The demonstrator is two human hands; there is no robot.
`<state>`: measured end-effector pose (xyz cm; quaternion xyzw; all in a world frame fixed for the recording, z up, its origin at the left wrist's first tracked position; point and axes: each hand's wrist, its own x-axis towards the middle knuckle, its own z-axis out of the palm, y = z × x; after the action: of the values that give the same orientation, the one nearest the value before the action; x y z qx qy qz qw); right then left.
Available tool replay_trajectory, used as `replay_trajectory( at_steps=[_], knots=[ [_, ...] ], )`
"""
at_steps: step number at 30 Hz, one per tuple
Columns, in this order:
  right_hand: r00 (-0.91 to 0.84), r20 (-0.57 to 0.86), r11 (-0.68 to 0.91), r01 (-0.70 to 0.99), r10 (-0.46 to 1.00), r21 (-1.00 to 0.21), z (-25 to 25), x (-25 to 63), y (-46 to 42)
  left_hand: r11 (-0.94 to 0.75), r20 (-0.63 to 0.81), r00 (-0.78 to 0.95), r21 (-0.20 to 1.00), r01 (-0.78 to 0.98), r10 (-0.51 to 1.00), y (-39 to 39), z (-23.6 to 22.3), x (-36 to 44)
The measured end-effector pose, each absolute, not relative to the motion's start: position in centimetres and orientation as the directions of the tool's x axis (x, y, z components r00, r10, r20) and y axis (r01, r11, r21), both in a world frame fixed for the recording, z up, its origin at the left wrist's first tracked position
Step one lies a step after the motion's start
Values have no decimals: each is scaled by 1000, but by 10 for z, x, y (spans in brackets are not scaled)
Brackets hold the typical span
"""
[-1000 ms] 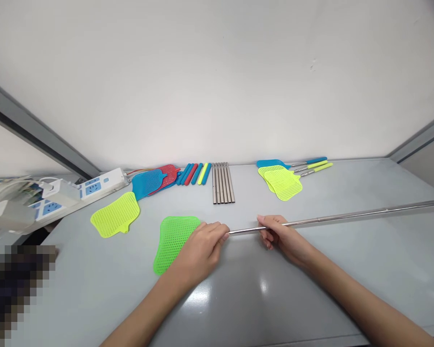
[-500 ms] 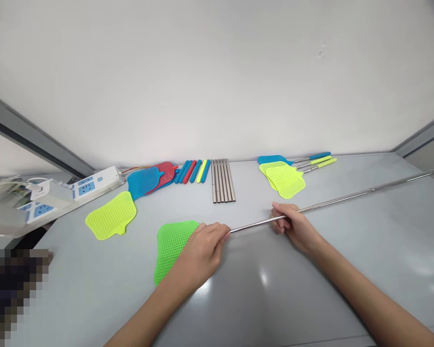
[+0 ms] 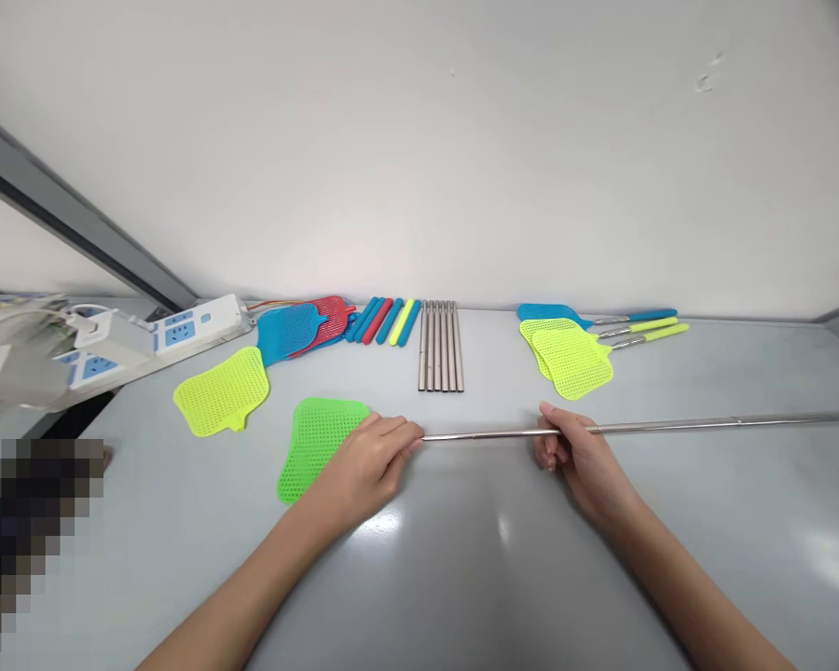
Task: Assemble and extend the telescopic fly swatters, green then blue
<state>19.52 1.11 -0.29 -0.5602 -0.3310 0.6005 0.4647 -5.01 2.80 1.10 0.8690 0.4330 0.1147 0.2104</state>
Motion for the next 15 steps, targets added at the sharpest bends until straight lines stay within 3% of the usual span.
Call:
replay_trajectory(
  at_steps=[15],
  knots=[
    [130, -393, -348, -275, 910, -896, 0, 192, 8, -534, 3, 590, 428, 729, 807, 19, 18, -44]
  ],
)
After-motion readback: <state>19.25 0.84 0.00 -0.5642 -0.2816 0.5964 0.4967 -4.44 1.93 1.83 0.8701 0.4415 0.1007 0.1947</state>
